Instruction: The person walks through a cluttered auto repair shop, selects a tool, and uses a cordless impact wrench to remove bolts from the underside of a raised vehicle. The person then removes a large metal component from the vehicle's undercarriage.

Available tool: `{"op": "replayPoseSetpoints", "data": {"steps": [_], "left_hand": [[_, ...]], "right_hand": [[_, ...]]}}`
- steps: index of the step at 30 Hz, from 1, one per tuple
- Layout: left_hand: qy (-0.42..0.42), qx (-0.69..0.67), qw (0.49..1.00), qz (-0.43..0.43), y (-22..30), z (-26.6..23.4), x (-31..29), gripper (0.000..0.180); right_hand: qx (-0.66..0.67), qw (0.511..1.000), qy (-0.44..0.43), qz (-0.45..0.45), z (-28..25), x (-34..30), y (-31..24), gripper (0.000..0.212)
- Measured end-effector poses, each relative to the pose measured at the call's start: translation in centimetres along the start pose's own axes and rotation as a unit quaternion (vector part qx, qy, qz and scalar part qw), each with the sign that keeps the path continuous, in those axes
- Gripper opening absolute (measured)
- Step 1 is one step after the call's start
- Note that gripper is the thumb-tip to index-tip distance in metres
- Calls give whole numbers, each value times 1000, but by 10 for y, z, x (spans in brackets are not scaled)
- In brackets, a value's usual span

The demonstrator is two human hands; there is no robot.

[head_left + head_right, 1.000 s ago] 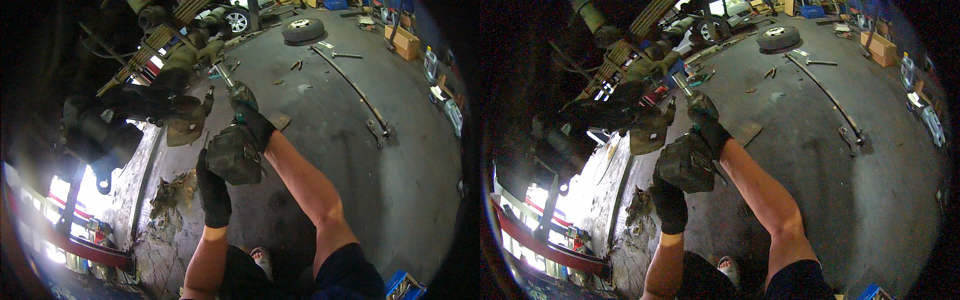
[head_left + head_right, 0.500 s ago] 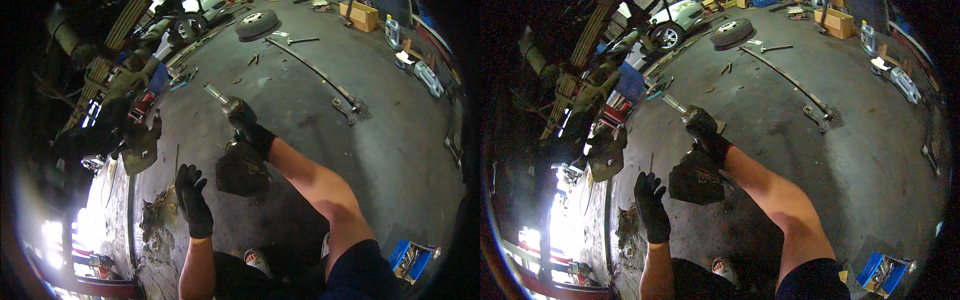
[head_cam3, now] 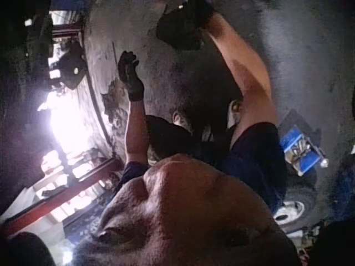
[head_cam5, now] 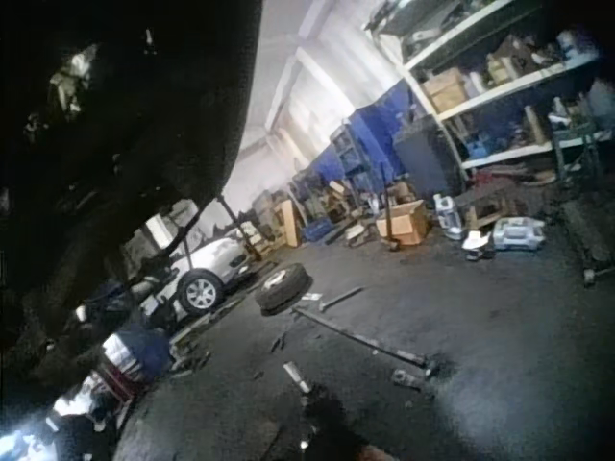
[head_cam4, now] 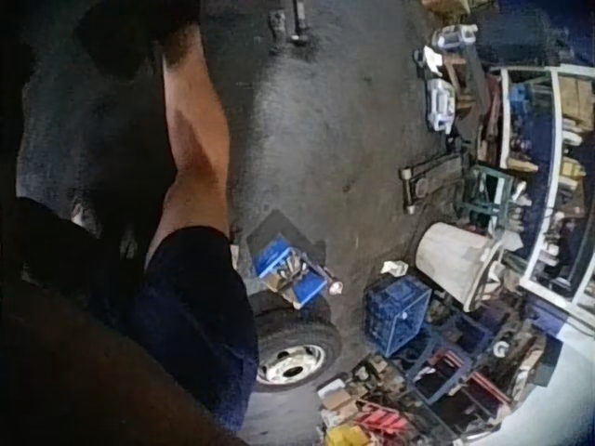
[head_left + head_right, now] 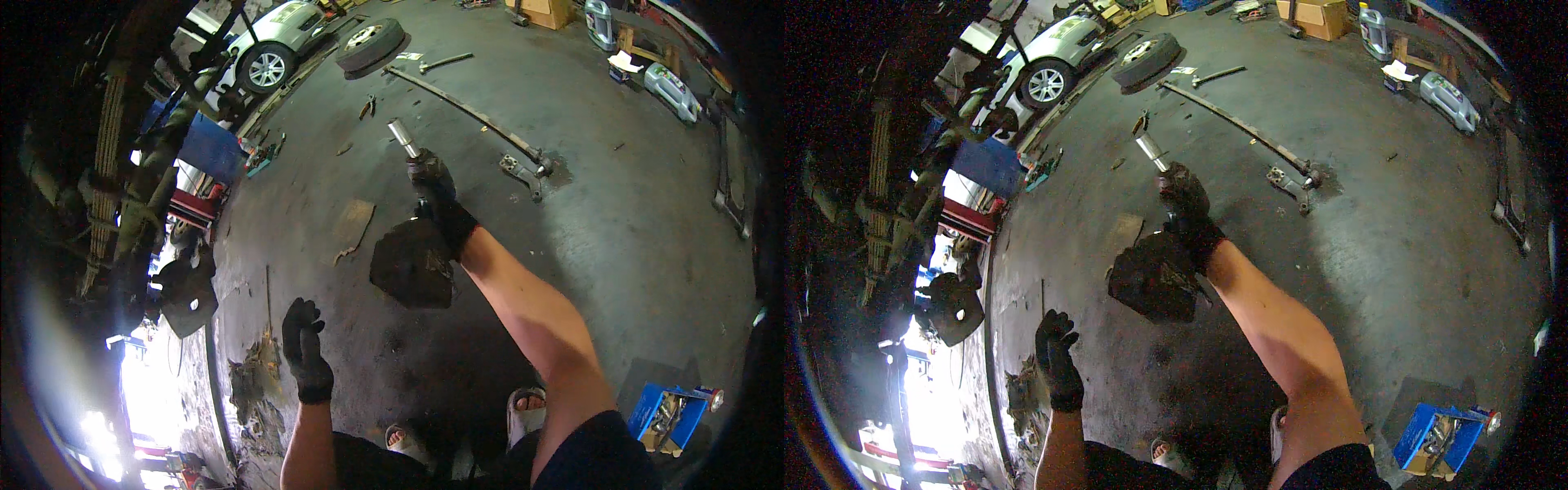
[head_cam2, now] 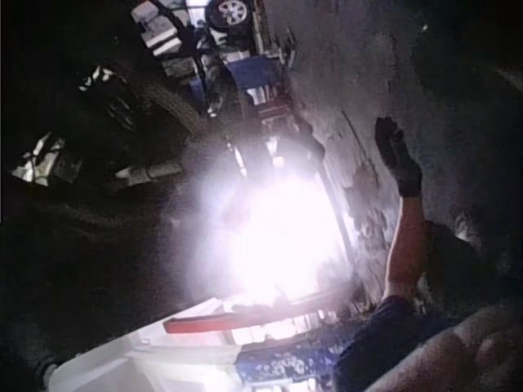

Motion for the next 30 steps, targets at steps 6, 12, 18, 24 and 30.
{"op": "replayPoseSetpoints", "data": {"steps": [6,12,18,24,30], "left_hand": [[-58,16,998,-31,12,49,47,50],[-115,101,988,-23,115,118,96,55],[-359,262,895,35,200,234,108,68],[-479,228,847,42,242,299,138,49],[-638,196,742,66,206,385,168,44]], "right_hand": [[232,971,51,25,-74,15,14,26],[272,960,58,-27,-125,14,-27,30],[401,887,110,203,-185,-78,-76,31],[431,831,193,293,-232,-109,-151,33],[310,844,282,335,-311,-109,-176,29]]}}
Point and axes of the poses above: each hand's wrist, its own x-axis towards the middle knuckle, its own z-axis out of the palm, y = z × x, the point moved 8 cm from there along x, towards the middle knuckle, and after that the axes turned 13 degrees about -y, right-handed, at the moved point
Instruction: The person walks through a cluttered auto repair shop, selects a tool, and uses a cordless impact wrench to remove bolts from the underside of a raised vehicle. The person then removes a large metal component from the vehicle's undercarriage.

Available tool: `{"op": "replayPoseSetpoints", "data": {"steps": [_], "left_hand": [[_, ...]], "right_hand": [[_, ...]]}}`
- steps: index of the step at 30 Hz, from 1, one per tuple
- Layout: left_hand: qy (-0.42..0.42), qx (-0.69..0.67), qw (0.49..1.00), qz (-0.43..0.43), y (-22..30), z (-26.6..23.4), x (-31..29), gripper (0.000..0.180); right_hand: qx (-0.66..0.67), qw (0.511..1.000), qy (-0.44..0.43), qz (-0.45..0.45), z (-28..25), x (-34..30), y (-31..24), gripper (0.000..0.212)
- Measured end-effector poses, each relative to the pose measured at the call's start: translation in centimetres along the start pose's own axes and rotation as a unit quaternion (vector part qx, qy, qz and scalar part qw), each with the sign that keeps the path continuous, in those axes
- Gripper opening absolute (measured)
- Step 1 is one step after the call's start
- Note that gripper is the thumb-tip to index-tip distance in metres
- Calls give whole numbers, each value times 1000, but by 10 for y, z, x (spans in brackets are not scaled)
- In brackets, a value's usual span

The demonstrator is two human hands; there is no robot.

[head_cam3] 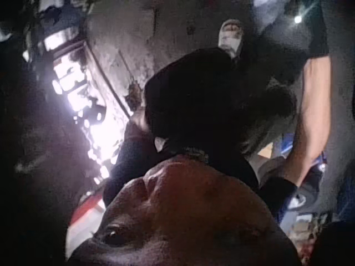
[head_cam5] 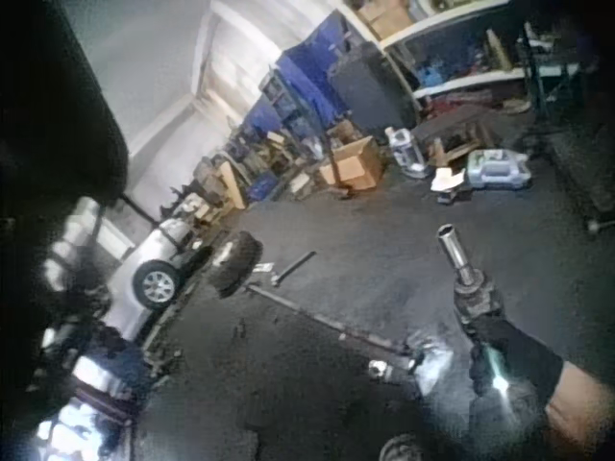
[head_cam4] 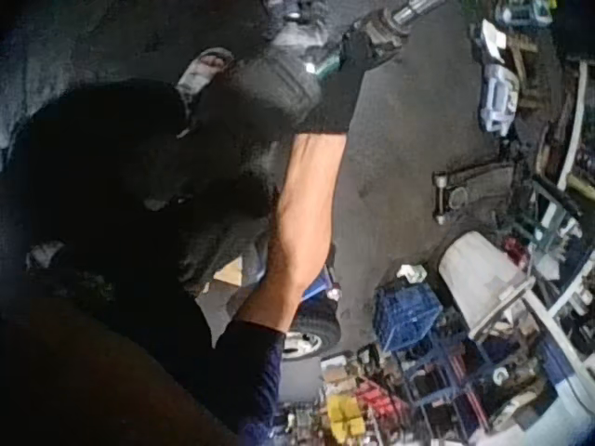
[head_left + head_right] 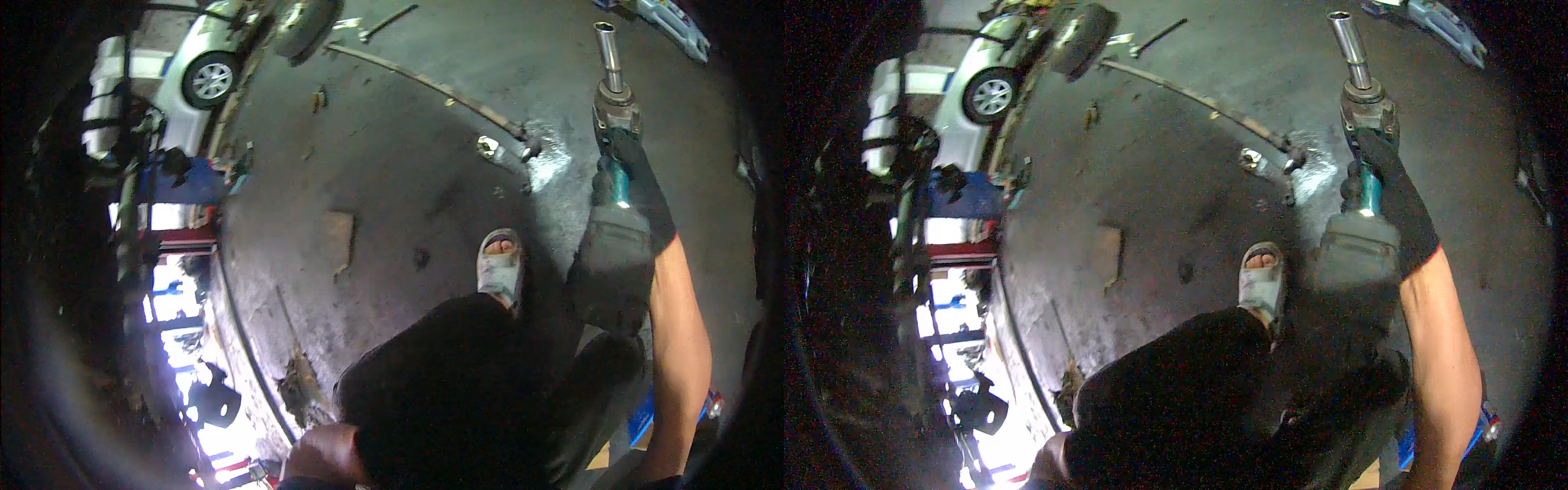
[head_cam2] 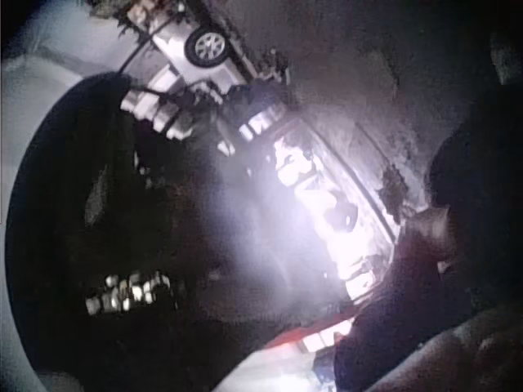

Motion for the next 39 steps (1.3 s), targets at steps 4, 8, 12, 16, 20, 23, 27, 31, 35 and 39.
{"op": "replayPoseSetpoints", "data": {"steps": [4,8,12,16,20,23,27,31,35,39], "left_hand": [[-137,-2,987,81,-24,-2,74,41],[-281,2,946,160,-37,-11,149,38],[-404,29,887,220,-43,-25,209,35],[-457,79,859,219,-60,-47,264,33],[-409,170,887,134,-120,-67,331,27],[-342,242,901,108,-186,-85,394,29],[-214,4,976,-23,-315,-143,450,38],[-153,73,971,-166,-394,-217,412,40],[-182,140,916,-328,-397,-355,372,46],[-29,197,907,-372,-323,-492,395,34]], "right_hand": [[-46,997,62,-10,-16,30,-56,32],[-116,991,64,-25,4,110,-113,35],[-106,994,17,31,36,191,-157,39],[-87,994,-16,64,52,246,-203,44],[-71,996,1,58,45,266,-242,43],[-75,994,9,74,27,292,-269,37],[-44,993,4,112,3,347,-299,38],[49,966,-215,132,22,433,-325,37],[14,988,-121,94,7,510,-378,35],[61,990,-99,85,23,574,-427,30]]}}
Point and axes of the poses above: each hand's wrist, its own x-axis towards the middle knuckle, its own z-axis out of the palm, y = z × x, the point moved 8 cm from there along x, towards the middle knuckle, and after that the axes turned 13 degrees about -y, right-handed, at the moved point
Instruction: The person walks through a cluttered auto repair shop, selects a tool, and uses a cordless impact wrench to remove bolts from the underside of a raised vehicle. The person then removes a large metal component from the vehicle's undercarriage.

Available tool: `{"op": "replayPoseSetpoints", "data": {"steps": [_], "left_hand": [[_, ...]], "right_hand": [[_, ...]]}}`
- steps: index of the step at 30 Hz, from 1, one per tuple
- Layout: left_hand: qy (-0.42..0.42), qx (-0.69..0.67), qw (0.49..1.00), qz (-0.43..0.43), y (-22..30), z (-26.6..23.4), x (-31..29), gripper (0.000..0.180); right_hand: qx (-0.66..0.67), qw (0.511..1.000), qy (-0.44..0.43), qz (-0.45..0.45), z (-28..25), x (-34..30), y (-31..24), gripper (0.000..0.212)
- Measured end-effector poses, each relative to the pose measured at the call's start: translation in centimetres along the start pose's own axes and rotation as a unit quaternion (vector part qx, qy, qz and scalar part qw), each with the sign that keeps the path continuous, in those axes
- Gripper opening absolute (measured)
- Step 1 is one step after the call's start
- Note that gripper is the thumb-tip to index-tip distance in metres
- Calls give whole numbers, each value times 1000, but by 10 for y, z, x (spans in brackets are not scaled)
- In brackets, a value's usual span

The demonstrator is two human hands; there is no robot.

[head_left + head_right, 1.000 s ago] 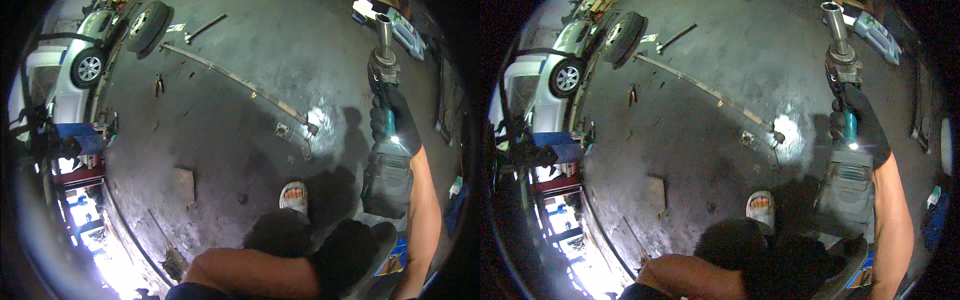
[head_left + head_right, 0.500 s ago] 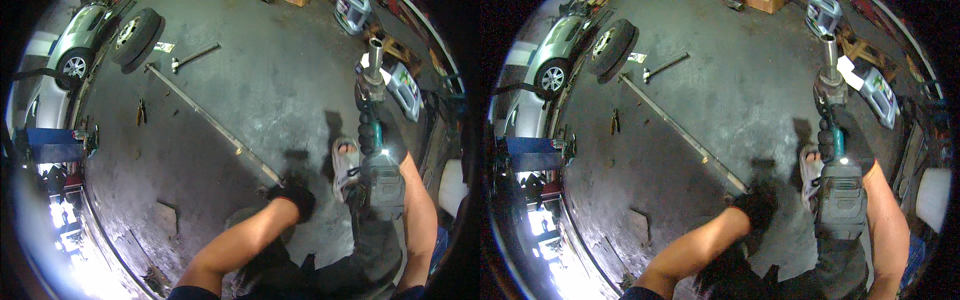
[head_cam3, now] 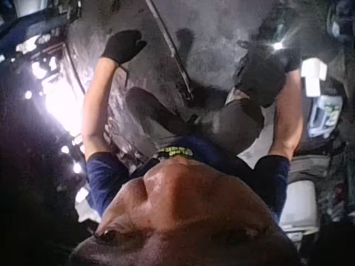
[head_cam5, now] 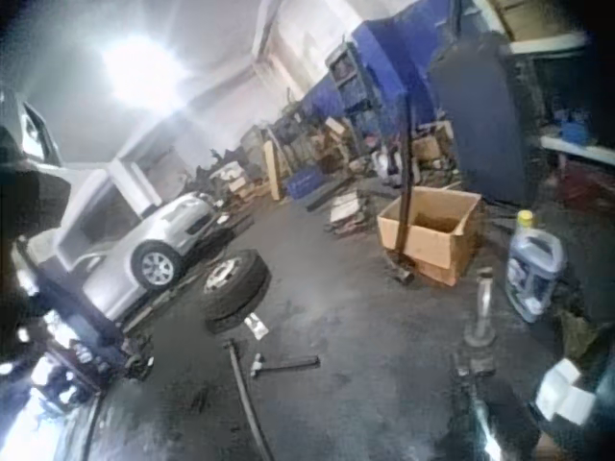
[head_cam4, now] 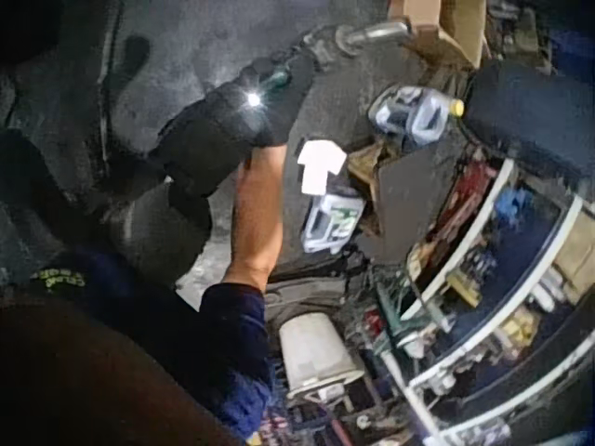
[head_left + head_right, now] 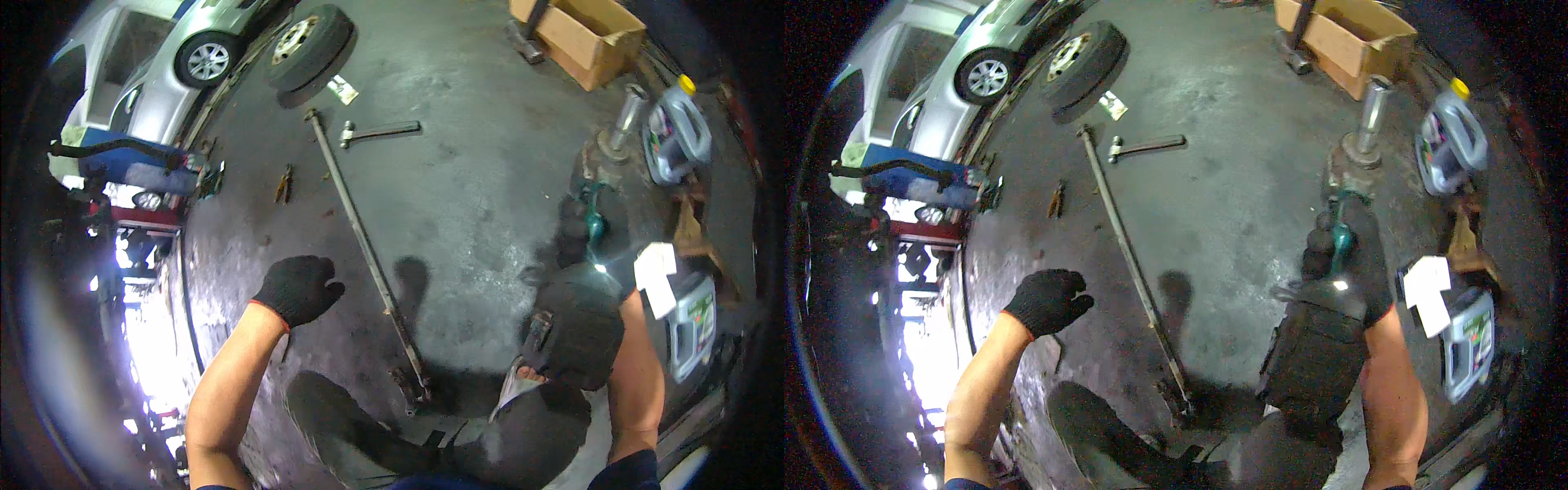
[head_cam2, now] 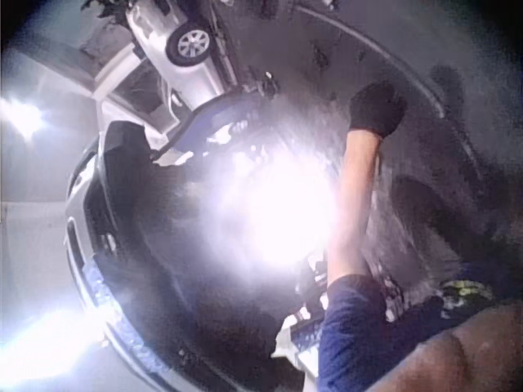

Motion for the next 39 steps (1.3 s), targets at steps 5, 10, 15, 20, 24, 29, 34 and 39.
{"op": "replayPoseSetpoints", "data": {"steps": [5,10,15,20,24,29,34,39], "left_hand": [[-2,-82,989,120,104,-69,-57,40],[-56,-143,978,141,131,-82,-73,24],[10,-420,898,129,134,-85,18,25],[-171,-242,894,336,165,-129,100,29],[-289,-190,820,457,137,-169,142,33],[-196,-323,858,349,67,-195,265,31],[116,-597,781,141,-57,-227,322,26],[61,-535,840,-65,-248,-209,309,26]], "right_hand": [[18,997,-63,39,33,49,-31,32],[-15,997,-45,59,62,116,-23,34],[-81,992,-22,90,89,170,-23,31],[-123,982,11,145,133,225,-51,38],[-140,975,74,156,192,288,-83,41],[-158,956,122,216,321,356,-92,44],[-157,942,117,273,412,465,-72,48],[-112,935,59,332,460,559,-83,44]]}}
Point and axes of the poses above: each hand's wrist, its own x-axis towards the middle knuckle, its own z-axis out of the palm, y = z × x, the point moved 8 cm from there along x, towards the middle knuckle, and after that the axes turned 13 degrees about -y, right-handed, at the moved point
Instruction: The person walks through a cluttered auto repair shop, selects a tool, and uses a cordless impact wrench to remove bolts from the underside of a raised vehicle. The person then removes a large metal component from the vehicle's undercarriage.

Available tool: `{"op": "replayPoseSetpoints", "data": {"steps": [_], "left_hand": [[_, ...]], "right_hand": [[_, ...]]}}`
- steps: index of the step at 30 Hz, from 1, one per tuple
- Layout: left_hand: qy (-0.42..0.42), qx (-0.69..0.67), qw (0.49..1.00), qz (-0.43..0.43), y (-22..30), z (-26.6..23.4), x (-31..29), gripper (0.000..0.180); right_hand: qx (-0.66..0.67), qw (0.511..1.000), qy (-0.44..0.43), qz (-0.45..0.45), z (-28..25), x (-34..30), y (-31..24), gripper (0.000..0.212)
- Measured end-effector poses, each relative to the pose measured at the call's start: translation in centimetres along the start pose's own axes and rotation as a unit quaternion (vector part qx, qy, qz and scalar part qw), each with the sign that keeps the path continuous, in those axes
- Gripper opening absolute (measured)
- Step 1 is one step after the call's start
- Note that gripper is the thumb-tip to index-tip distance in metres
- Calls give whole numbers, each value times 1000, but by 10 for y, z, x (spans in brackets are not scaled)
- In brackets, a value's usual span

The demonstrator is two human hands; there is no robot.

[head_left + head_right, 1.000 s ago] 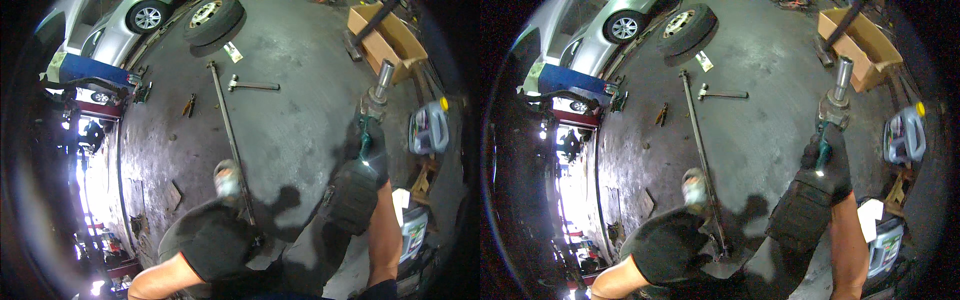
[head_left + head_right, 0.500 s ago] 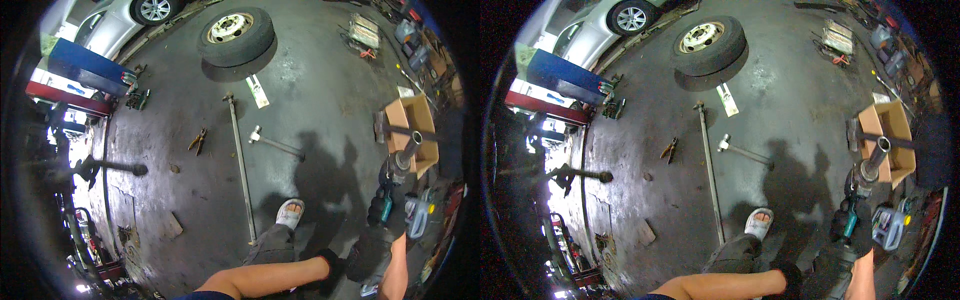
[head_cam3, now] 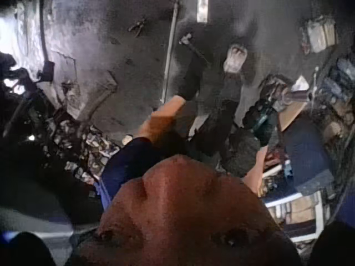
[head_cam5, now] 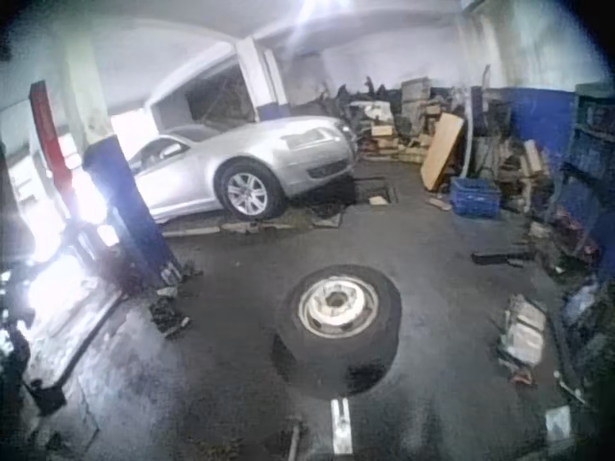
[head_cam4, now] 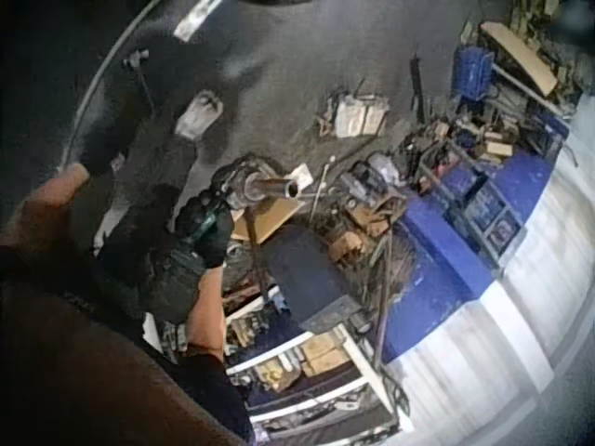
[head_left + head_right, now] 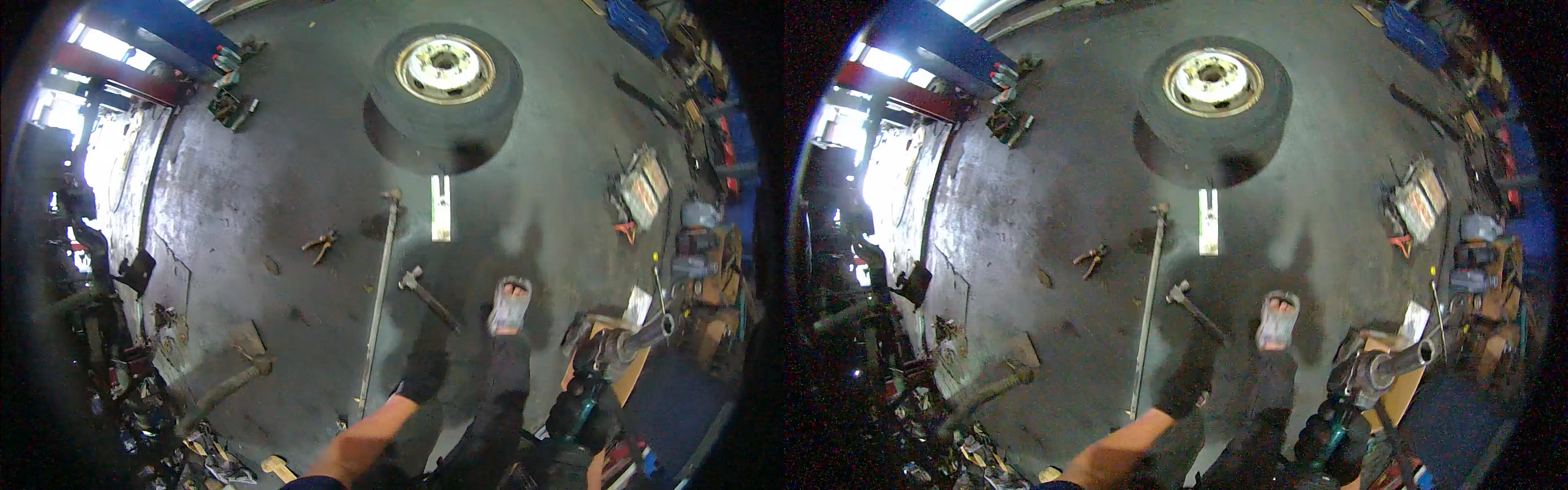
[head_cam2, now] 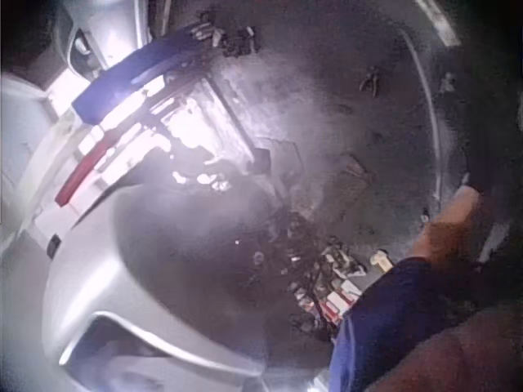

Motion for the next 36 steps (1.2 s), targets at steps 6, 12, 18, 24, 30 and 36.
{"op": "replayPoseSetpoints", "data": {"steps": [6,12,18,24,30,36], "left_hand": [[161,-66,963,-204,-89,-215,-36,33],[198,-101,918,-330,-81,-307,-45,33],[169,-141,887,-405,-127,-271,-53,33],[91,-284,785,-543,-201,-205,-58,41],[43,-385,794,-469,-297,-236,25,42],[195,-425,754,-462,-406,-378,41,42]], "right_hand": [[-8,996,16,86,-1,91,-102,48],[-147,969,78,183,27,176,-200,35],[-111,961,48,248,96,275,-243,34],[-62,942,42,329,190,411,-214,37],[-252,909,98,317,318,601,-121,31],[-500,784,37,366,462,781,27,25]]}}
Point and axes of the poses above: each hand's wrist, its own x-axis towards the middle knuckle, its own z-axis out of the palm, y = z × x, the point moved 8 cm from there along x, towards the middle knuckle, and after that the axes turned 13 degrees about -y, right-handed, at the moved point
